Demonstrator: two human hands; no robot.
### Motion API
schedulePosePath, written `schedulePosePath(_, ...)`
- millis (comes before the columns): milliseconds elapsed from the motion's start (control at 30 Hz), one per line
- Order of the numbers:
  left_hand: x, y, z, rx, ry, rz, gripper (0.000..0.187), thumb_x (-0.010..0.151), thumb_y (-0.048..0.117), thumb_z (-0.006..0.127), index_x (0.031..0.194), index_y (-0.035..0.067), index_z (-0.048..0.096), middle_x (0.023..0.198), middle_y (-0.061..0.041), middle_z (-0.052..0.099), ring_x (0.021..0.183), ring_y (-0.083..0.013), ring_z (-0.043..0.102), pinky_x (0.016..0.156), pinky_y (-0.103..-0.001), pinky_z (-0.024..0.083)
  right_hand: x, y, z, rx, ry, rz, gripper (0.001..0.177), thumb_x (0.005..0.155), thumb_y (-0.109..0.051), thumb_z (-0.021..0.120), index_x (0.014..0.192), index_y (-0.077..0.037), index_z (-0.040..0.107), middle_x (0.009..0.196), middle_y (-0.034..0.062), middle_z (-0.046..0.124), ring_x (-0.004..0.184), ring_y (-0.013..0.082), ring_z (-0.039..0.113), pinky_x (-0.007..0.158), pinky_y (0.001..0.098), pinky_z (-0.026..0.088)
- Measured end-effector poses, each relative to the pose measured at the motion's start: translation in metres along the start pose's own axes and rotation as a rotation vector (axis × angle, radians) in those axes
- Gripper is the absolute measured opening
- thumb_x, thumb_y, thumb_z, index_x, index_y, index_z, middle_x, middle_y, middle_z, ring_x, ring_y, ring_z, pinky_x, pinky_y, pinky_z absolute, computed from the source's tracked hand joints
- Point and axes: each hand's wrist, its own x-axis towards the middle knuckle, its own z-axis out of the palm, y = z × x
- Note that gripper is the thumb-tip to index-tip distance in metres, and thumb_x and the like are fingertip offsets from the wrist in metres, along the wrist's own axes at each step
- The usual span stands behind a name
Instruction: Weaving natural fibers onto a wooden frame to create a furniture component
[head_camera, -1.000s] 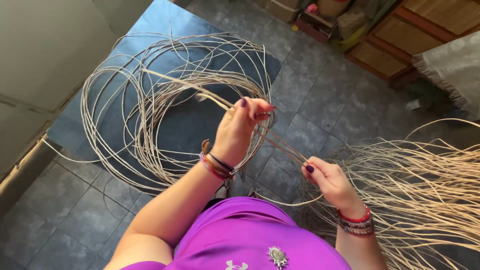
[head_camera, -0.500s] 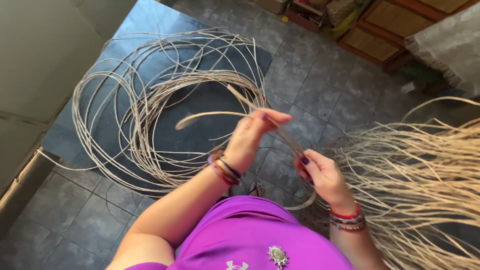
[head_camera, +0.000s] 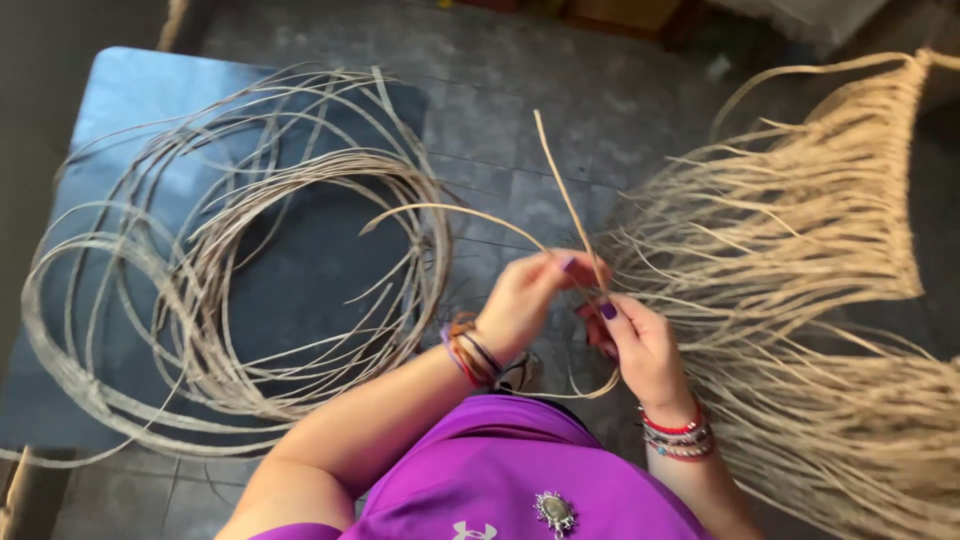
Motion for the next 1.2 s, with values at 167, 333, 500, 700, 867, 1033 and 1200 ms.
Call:
schedulePosePath(167,0.028,-0.007,0.017,-0.107,-0.035,-0.028,0.048,0.108,0.04,0.047,0.106,0.0,0.073,0.101,-0.019,0.077,0.099,-0.0245,0.075,0.094,-0.037,0.057,-0.026,0.023,-0.049,-0.055,0.12,-0.011,0.031,0.105,-0.022,0.053,0.088,-0.008,0.075,0.053,0.0009,0.052,0.053,0.0099,0.048,0.057,0.0246,0.048)
schedulePosePath(333,0.056,-0.05,0.047,-0.187,-0.026,-0.132,0.041,0.109,0.031,0.047,0.121,-0.004,0.067,0.105,-0.024,0.076,0.102,-0.0296,0.075,0.095,-0.038,0.057,-0.045,0.049,-0.088,0.011,0.153,0.0,0.032,0.104,-0.02,0.051,0.09,-0.005,0.076,0.052,0.0045,0.056,0.048,0.0106,0.047,0.052,0.0234,0.045)
schedulePosePath(500,0.035,-0.069,0.121,-0.106,-0.254,-0.206,0.041,0.108,0.035,0.054,0.126,0.003,0.071,0.106,-0.02,0.076,0.107,-0.023,0.069,0.102,-0.04,0.051,-0.044,0.048,-0.105,0.088,0.242,-0.039,0.032,0.104,-0.018,0.051,0.089,-0.003,0.076,0.054,0.0091,0.065,0.042,0.0129,0.053,0.045,0.0254,0.044)
schedulePosePath(700,0.042,-0.084,0.155,-0.133,-0.387,-0.261,0.035,0.109,0.028,0.053,0.129,0.004,0.07,0.111,-0.015,0.076,0.115,-0.0148,0.065,0.114,-0.037,0.042,-0.053,0.067,-0.137,0.052,0.296,-0.01,0.038,0.105,-0.021,0.051,0.079,-0.005,0.074,0.052,0.0054,0.062,0.049,0.0096,0.051,0.049,0.0231,0.044)
schedulePosePath(867,0.088,-0.102,0.149,-0.205,-0.307,-0.148,0.045,0.11,0.034,0.046,0.131,0.0,0.066,0.108,-0.019,0.076,0.108,-0.0203,0.072,0.105,-0.034,0.048,-0.064,0.081,-0.155,0.113,0.294,0.004,0.035,0.105,-0.018,0.049,0.091,-0.001,0.076,0.053,0.0035,0.056,0.049,0.0085,0.048,0.049,0.0207,0.044)
schedulePosePath(1033,0.078,-0.095,0.175,-0.124,-0.412,-0.187,0.044,0.11,0.035,0.048,0.128,0.001,0.068,0.106,-0.019,0.077,0.105,-0.0161,0.071,0.102,-0.031,0.048,-0.051,0.069,-0.156,0.146,0.318,-0.011,0.035,0.104,-0.018,0.051,0.087,-0.001,0.076,0.052,0.0062,0.06,0.043,0.0104,0.051,0.043,0.0233,0.044)
schedulePosePath(1200,0.085,-0.085,0.187,-0.119,-0.514,-0.251,0.04,0.11,0.032,0.05,0.124,0.001,0.07,0.104,-0.015,0.078,0.103,-0.0109,0.067,0.104,-0.03,0.045,-0.043,0.055,-0.156,0.162,0.373,0.005,0.038,0.104,-0.019,0.051,0.079,-0.002,0.075,0.051,0.0059,0.06,0.043,0.0106,0.054,0.04,0.0239,0.045)
